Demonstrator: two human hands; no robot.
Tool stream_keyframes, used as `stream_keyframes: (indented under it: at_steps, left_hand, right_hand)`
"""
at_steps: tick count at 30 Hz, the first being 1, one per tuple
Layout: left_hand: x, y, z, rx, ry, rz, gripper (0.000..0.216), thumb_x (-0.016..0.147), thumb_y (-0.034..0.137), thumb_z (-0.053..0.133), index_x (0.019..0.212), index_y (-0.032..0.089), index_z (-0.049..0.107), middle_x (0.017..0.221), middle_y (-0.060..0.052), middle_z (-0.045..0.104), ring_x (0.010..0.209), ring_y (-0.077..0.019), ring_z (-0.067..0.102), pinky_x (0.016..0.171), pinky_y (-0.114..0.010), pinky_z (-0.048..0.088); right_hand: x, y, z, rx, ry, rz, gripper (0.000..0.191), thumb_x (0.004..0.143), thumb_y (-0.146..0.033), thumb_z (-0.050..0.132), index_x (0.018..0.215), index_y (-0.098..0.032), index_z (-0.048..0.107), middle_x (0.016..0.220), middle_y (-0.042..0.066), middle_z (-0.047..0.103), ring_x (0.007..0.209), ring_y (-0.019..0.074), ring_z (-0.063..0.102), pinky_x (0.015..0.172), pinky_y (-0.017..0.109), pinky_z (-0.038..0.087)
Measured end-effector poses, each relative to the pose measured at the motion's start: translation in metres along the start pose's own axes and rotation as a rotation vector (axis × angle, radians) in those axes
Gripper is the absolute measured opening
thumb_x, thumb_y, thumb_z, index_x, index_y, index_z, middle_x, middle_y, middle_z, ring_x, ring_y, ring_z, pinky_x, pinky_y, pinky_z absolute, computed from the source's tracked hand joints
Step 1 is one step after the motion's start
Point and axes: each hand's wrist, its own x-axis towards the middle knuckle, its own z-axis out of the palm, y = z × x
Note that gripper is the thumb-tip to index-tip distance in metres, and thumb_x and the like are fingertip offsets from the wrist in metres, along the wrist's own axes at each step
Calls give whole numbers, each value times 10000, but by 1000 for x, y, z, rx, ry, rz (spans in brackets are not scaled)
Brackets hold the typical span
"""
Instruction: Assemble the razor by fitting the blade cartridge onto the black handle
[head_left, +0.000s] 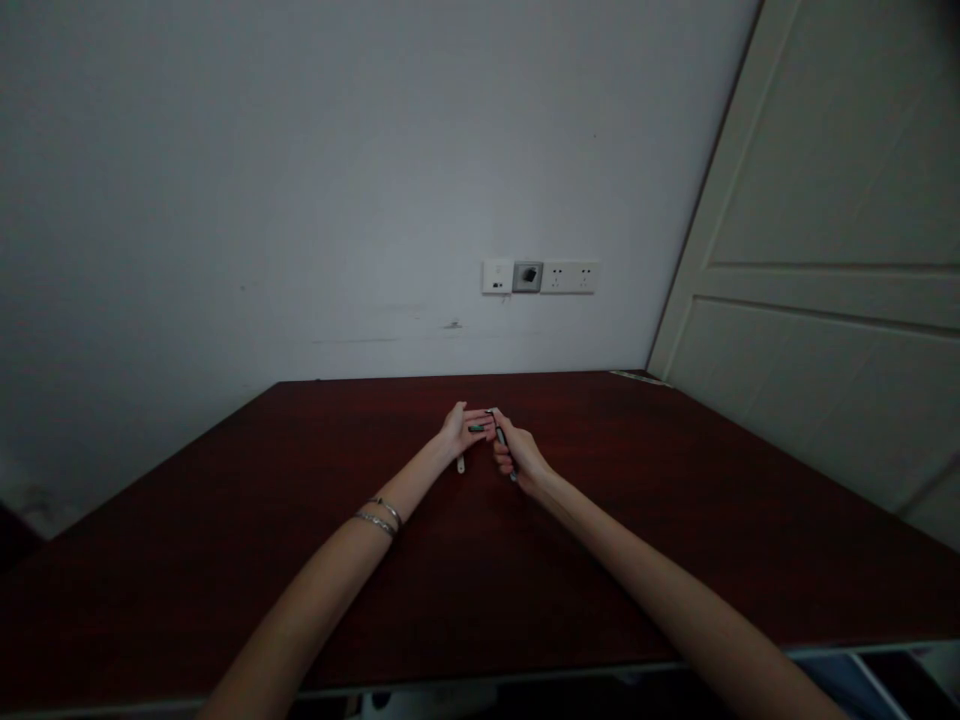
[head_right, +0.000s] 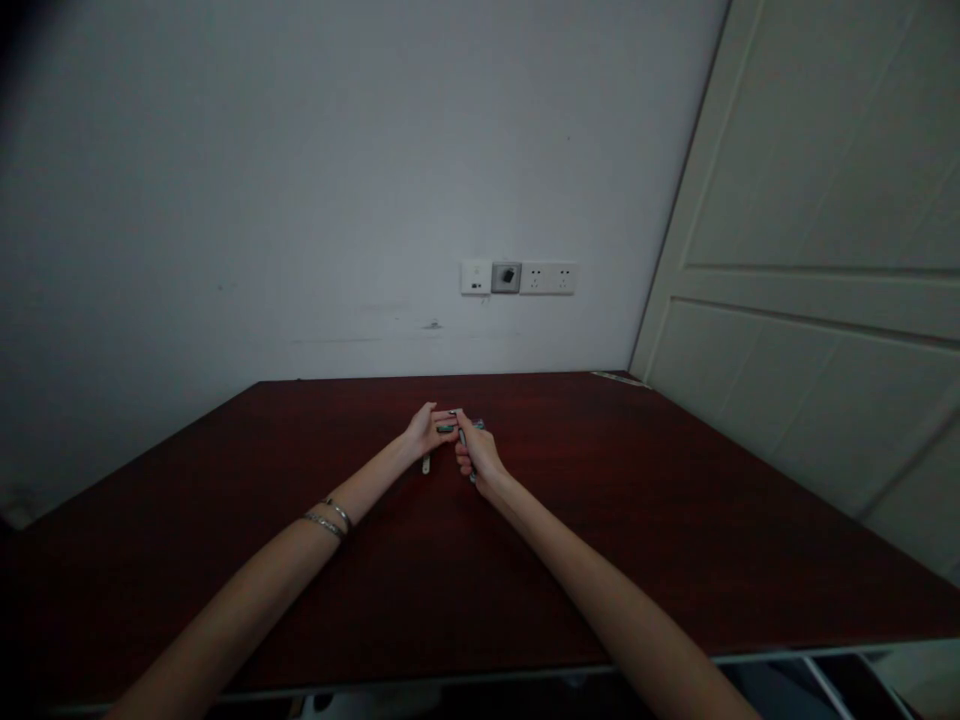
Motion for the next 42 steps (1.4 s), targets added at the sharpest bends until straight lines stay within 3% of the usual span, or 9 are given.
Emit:
stream_keyframes:
  at_steps: [8,16,24,31,36,40,42]
  left_hand:
    - [13,-5,-13,67,-14,48,488,871,392,258,896,60,615,835,-197,638,709,-210,595,671,-305,459]
    - [13,-9,-10,114,39,141,523,873,380,219,760,87,637,843,-189,662,774,-204,618,799,-307,427]
    - [5,-7,-5,119,75,141,577,884,416,174,720,107,632,859,-167,671,826,-199,625,855,-312,403]
    - [-3,2,-1,161,61,222,416,840,376,331,745,112,638,877,-151,676,833,-192,633,824,-299,419]
    - [-15,10,0,220,95,373,298,787,351,460,750,109,629,838,-139,676,785,-198,637,715,-303,458]
    - [-25,16,-6,325,127,598,362,742,453,531,769,107,632,769,-111,665,751,-201,626,631,-287,468]
    - [-30,18,-9,401,122,700,329,704,424,589,782,109,640,769,-96,664,765,-196,621,638,-276,467]
  right_hand:
    - [-1,0,-2,2,-25,-8,397,751,-551,525,661,-167,487,397,-100,305,305,20,226,293,129,162]
    - [3,3,-5,36,-18,-50,412,733,-572,531,657,-169,488,396,-102,295,308,24,222,301,134,164]
    - [2,1,-5,47,-25,-75,428,721,-584,539,652,-165,485,400,-100,302,309,22,222,305,139,162]
    - [7,-4,-5,96,-43,-130,345,799,-510,470,759,-169,511,444,-78,376,333,52,324,328,168,283]
    - [23,-19,-7,-24,30,-312,168,801,-339,486,844,-178,505,525,-32,543,469,101,507,452,200,413]
    - [36,-32,-6,-201,73,-546,209,749,-373,540,832,-189,485,650,-2,637,562,127,555,507,226,427]
    - [42,-35,-3,-266,101,-651,251,710,-400,579,812,-185,500,723,17,654,620,140,572,558,246,439]
